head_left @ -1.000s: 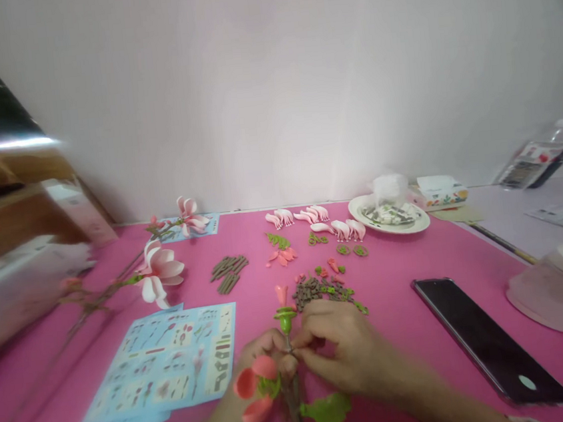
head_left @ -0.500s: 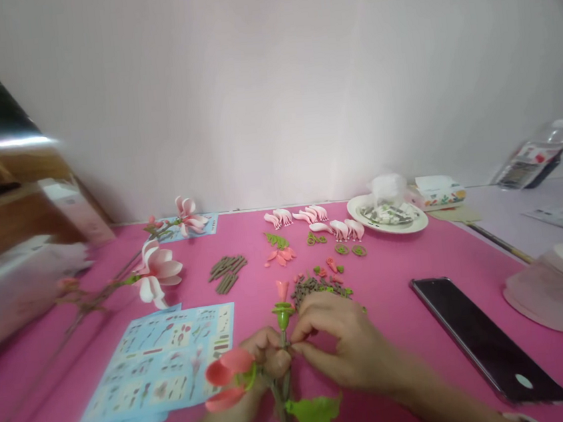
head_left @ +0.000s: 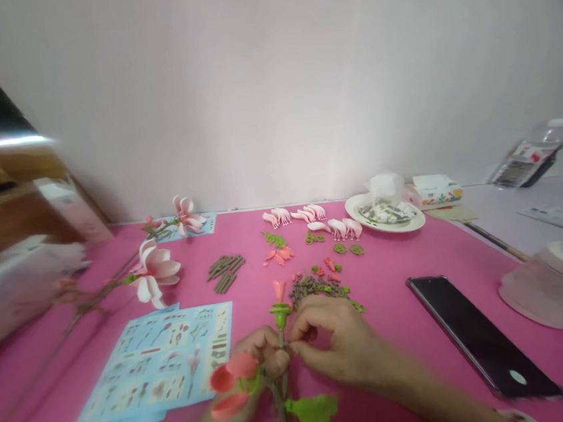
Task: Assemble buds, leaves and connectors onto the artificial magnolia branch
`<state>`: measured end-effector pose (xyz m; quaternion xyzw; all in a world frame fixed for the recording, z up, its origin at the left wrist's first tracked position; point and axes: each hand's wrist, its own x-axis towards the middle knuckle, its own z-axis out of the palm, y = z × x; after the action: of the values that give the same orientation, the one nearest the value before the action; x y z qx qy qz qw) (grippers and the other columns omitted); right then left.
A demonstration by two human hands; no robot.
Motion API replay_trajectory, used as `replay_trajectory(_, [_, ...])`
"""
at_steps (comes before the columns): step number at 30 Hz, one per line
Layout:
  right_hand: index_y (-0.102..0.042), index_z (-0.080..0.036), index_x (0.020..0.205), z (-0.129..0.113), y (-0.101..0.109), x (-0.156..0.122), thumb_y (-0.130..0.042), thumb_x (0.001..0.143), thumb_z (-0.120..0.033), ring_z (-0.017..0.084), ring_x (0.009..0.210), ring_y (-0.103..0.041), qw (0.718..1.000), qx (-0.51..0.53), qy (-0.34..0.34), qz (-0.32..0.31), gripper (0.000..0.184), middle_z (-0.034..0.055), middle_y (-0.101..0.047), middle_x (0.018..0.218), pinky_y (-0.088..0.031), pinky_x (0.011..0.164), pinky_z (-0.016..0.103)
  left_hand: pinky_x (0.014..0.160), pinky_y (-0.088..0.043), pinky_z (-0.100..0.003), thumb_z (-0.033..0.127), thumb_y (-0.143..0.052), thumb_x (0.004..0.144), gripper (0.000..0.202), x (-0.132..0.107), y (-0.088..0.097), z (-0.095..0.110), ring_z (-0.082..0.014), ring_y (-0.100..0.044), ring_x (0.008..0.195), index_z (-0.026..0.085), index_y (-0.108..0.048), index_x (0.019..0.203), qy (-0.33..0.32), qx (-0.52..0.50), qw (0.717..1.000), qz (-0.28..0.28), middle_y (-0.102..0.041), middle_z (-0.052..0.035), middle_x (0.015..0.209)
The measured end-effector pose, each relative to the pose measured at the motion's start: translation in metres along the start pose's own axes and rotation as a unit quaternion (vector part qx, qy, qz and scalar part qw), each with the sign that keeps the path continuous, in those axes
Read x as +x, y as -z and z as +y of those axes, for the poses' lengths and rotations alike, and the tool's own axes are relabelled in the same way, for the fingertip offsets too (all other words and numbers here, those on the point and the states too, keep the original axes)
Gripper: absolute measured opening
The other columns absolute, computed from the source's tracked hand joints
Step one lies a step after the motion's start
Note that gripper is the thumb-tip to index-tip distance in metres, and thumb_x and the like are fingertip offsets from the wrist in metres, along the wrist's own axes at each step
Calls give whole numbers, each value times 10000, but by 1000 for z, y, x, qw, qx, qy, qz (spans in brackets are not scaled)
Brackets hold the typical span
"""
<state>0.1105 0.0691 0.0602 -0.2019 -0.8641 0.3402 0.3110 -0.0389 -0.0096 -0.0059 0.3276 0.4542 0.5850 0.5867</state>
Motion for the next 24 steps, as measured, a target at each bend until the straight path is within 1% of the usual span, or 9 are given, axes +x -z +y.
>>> replay_trajectory(4, [-610,-175,635,-1,-2,0,-573,675,-16,106,597,-566,998,18,-60,-15,169,-19,-614,655,-435,562,199,390,-214,-210,416,-775,610,328,-1,2,4,-63,-337,380,190,-537,605,9,1,1000,-5,-438,70,447])
replay_trajectory(7, [-617,-172,625,-2,-3,1,-575,662,-13,105,580,-564,996,20,-79,-19,169,-20,-612,643,-434,550,199,380,-201,-219,387,-775,615,308,0,2,8,-70,-338,377,204,-531,570,17,1,1000,-20,-437,64,433])
replay_trajectory(10, [-632,-169,628,-3,-1,2,-583,671,-20,108,587,-570,995,32,-90,-23,163,-16,-619,643,-439,558,203,376,-190,-216,407,-799,579,362,1,-1,8,-60,-310,366,206,-500,555,12,-3,1000,-16,-402,80,418])
replay_trajectory(13, [-649,-164,637,-4,1,2,-584,687,-21,110,600,-575,993,55,-97,-27,164,-10,-628,649,-446,572,205,373,-195,-202,447,-768,631,360,-2,-4,5,-48,-296,357,202,-504,638,14,-25,999,-20,-397,96,438])
replay_trajectory(15, [-653,-162,645,-4,2,2,-583,691,-16,109,611,-577,993,64,-93,-24,168,-9,-632,657,-448,583,204,379,-207,-190,421,-735,695,318,-4,-4,3,-43,-311,365,197,-509,689,16,-50,998,-40,-412,97,462])
replay_trajectory(18, [-649,-162,656,-2,1,2,-591,698,-22,104,618,-575,995,63,-72,-14,157,-9,-635,668,-446,592,201,396,-229,-178,362,-705,753,262,-6,0,0,-41,-338,388,189,-511,717,12,-71,995,-67,-426,93,484])
replay_trajectory(24, [-642,-159,662,-1,0,1,-601,723,-50,110,625,-553,1000,27,-5,-2,132,0,-618,656,-426,605,216,420,-257,-174,336,-682,785,219,-6,6,-4,-39,-363,404,182,-535,734,7,-66,995,-68,-444,87,501])
